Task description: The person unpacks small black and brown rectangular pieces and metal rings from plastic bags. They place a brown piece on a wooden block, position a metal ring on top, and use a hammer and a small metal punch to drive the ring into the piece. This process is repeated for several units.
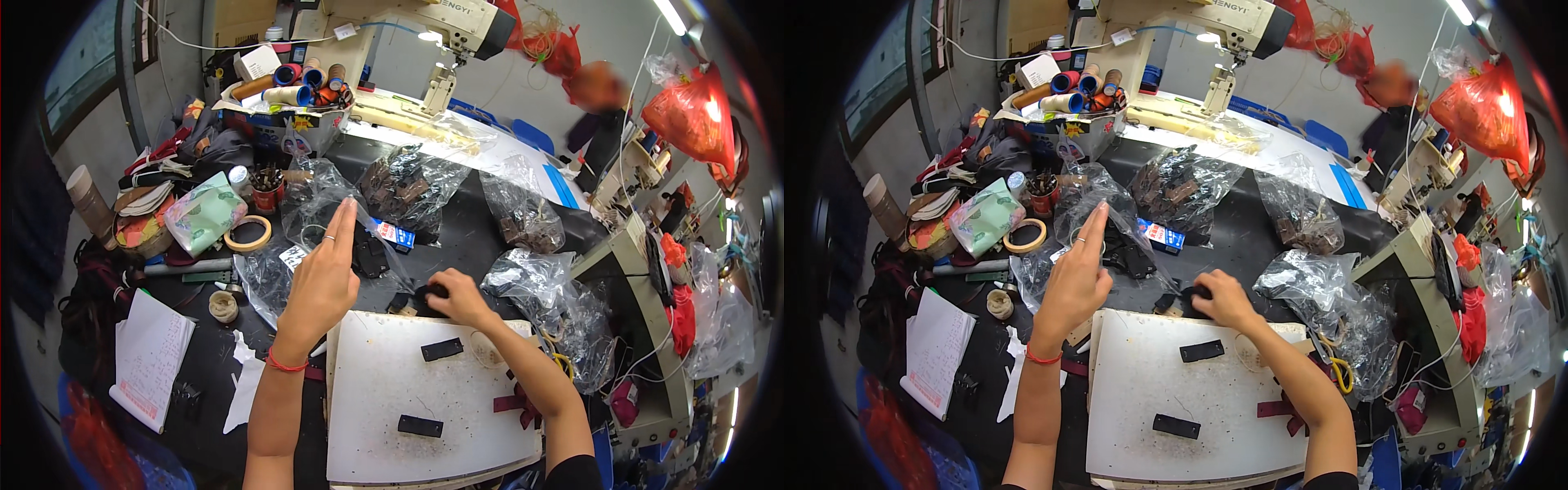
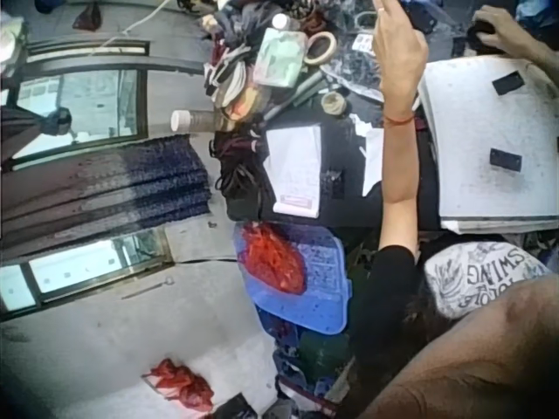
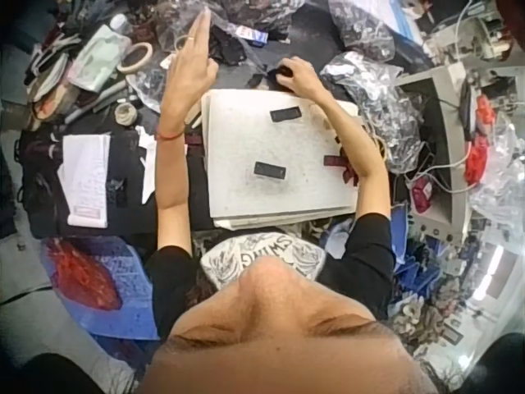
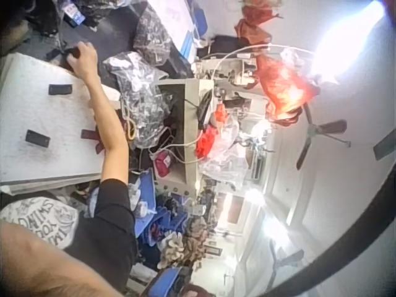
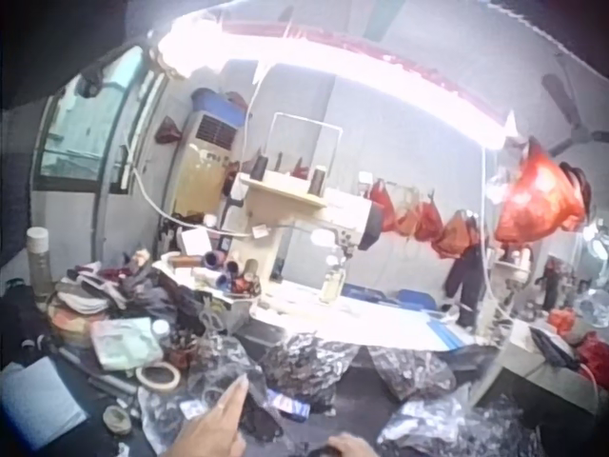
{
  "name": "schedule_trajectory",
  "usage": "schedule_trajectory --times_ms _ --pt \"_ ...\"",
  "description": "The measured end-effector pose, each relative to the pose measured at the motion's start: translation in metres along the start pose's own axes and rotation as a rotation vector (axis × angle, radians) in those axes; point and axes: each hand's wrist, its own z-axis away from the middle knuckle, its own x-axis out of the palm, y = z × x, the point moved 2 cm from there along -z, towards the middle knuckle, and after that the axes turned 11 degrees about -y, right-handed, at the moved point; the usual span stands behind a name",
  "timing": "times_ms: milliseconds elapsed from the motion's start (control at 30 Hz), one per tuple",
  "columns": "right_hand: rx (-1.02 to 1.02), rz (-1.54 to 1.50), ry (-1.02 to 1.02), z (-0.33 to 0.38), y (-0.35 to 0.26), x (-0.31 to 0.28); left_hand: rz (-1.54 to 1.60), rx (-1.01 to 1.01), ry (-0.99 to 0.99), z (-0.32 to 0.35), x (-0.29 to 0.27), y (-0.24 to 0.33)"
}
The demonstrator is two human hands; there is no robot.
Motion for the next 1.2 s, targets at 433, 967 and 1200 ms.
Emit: schedule_trajectory --times_ms 433,967,1200 --pt "-0.253 -0.408 -0.014 -0.077 -0.12 -0.023 -0.041 0.038 -0.106 0.003 -0.002 0.013" --pt "0.599 0.042 -0.344 -0.013 -0.031 -0.011 -0.036 -0.12 -0.044 -0.002 -0.003 0.01" --pt "0.442 -0.043 -0.166 -0.016 -0.051 0.022 -0.063 -0.062 -0.057 -0.002 0.003 0.011"
